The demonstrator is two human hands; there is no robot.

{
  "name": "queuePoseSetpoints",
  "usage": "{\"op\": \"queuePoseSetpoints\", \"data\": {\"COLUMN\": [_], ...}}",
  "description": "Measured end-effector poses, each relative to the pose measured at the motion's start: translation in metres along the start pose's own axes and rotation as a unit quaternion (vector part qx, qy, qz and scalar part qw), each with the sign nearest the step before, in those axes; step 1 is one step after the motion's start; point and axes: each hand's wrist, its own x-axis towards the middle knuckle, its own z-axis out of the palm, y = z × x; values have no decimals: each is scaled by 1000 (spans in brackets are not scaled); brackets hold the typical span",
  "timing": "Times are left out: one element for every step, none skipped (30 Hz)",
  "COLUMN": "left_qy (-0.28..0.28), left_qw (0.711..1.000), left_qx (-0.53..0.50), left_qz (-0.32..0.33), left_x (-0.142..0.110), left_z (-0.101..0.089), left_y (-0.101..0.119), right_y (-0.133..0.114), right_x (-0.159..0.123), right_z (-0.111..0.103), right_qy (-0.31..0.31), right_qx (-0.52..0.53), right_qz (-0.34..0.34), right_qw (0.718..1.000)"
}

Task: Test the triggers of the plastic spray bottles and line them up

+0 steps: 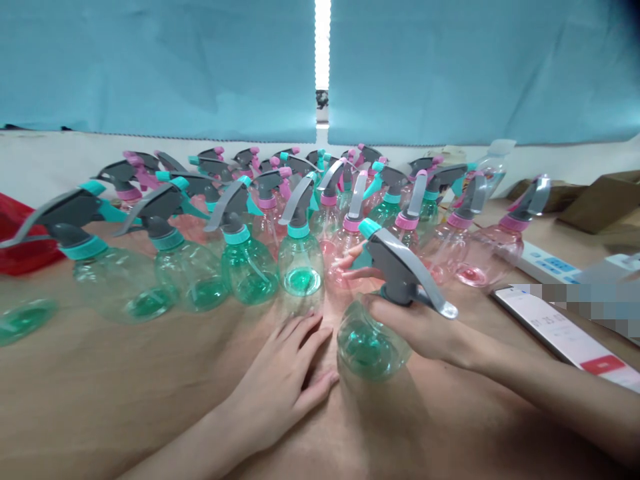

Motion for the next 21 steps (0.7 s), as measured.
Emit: {"op": "queuePoseSetpoints", "data": {"left_qy": [0,-2,-4,-5,-5,-3,0,1,3,3,2,1,0,-2,-3,-6,-8,-11,-13,-14,-14], "left_qw": [1000,1000,1000,1000,1000,1000,1000,1000,1000,1000,1000,1000,1000,1000,1000,1000,1000,1000,1000,1000,1000], "left_qx": [0,0,0,0,0,-1,-2,-3,-4,-4,-5,-5,-4,-3,-2,0,2,2,1,0,-1], "left_qz": [0,0,1,1,1,1,1,0,-1,-1,-2,-2,-3,-3,-3,-4,-5,-6,-6,-7,-7], "left_x": [0,1,1,1,1,1,1,1,1,1,1,1,1,1,1,1,1,1,1,1,1], "left_z": [0,0,0,0,-1,-1,-1,-1,-1,-1,-1,-2,-2,-2,-2,-2,-1,-1,-1,-1,-1], "left_y": [0,0,0,1,1,1,1,1,1,1,1,1,1,1,1,1,1,1,1,1,1], "right_y": [2,3,4,5,6,7,7,8,8,9,9,9,10,10,10,11,11,12,12,12,12], "right_x": [0,0,0,-1,-1,-1,-1,-1,-1,-1,0,0,0,-1,-1,-1,-1,-1,-1,-1,-1], "right_z": [1,2,3,3,4,4,4,4,4,4,4,4,4,4,4,4,4,4,4,4,4], "right_qy": [-4,-7,-9,-11,-12,-13,-17,-20,-22,-23,-18,-13,-9,-8,-7,-7,-8,-8,-6,-5,-5], "right_qx": [8,15,22,29,35,44,55,64,69,69,64,56,46,37,31,27,25,26,27,28,28], "right_qz": [5,12,19,25,27,29,31,30,28,26,20,12,4,-3,-11,-19,-25,-29,-29,-27,-22], "right_qw": [1000,1000,1000,999,999,999,998,997,997,997,998,998,999,999,999,999,999,999,999,999,999]}}
